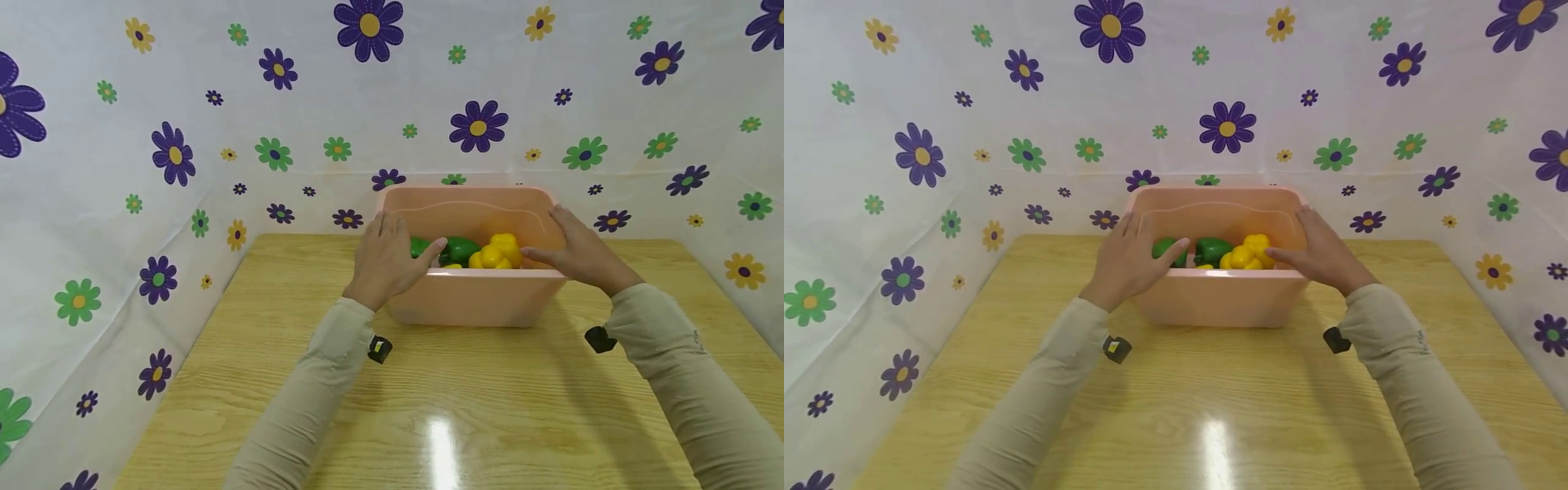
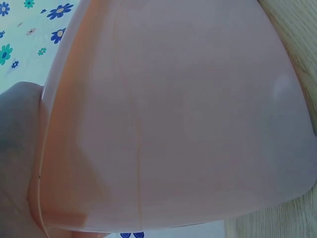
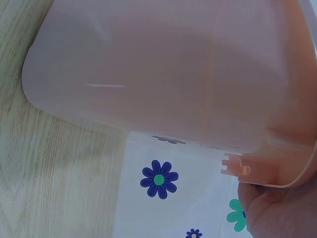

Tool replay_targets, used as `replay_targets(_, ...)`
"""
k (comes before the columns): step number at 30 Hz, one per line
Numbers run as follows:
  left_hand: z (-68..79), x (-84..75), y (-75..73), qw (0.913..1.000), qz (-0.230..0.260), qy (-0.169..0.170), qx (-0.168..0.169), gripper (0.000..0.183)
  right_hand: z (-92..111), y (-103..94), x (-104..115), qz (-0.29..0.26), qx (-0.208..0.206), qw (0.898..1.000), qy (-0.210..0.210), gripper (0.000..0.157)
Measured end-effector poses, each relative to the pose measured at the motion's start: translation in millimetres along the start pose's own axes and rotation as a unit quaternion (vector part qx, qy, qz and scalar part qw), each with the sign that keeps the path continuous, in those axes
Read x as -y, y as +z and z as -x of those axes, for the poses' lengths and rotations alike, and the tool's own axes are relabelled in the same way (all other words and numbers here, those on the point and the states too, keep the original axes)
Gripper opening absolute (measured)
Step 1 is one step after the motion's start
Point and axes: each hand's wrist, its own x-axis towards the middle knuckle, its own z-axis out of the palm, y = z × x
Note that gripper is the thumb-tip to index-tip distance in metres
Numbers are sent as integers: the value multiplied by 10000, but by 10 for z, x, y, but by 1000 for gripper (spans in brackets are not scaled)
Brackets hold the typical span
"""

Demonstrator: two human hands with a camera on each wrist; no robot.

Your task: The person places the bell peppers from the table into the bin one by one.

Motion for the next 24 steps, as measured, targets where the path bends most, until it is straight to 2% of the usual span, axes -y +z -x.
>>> replay_targets(9, -3, -28, 3, 10000, -5, -13, -32, 92, 19, 3, -4, -240, -104, 9996, -139, 98)
replay_targets(19, -12, -29, 1, 10000, 47, -55, 46, 98, 14, 15, 3, -296, -175, 9992, -206, 91)
replay_targets(24, -10, -7, 8, 10000, 56, -37, 39, 98, 5, 30, 3, -288, -163, 9994, -143, 97)
